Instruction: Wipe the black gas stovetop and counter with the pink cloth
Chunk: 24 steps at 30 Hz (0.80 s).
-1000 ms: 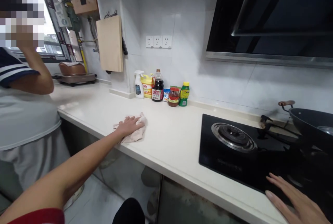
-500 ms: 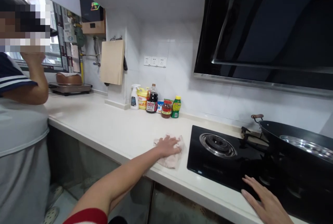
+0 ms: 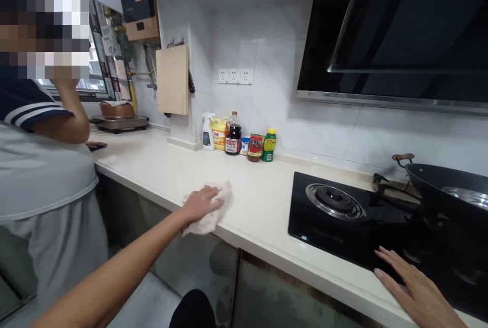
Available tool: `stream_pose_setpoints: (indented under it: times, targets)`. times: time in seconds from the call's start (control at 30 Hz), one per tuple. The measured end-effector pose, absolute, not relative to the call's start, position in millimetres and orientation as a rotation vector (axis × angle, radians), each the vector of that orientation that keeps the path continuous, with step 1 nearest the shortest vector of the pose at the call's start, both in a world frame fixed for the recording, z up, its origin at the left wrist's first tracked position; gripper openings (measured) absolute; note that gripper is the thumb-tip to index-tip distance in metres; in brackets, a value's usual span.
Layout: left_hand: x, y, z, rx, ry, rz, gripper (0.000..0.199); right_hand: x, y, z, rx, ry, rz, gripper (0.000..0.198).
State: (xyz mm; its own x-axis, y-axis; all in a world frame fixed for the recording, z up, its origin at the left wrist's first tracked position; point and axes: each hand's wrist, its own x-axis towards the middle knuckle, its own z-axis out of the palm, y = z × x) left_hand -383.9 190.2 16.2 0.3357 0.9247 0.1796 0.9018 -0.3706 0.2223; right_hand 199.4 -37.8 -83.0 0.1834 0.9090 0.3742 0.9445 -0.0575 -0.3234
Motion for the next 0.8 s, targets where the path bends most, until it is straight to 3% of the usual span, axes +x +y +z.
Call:
stream_pose_setpoints:
  times: [0.33,0.57,0.8]
  targets:
    - [-506.0,219.3,-18.6,2.154,2.244,1.152,0.048,206.0,-37.8,-92.0,-1.949,-1.755,-0.186,0.068]
    - [-489.8,227.4,-56.5,1.862,2.329,1.792,0.046,207.1,-34.2,-96.1,-1.939,-1.712,-0.189,0.071]
    - [-431.3,205.2,-83.7,1.874,2.099,2.211,0.054,203.2,-31.5,-88.1,-1.983,-1.669,-0.178,0.070]
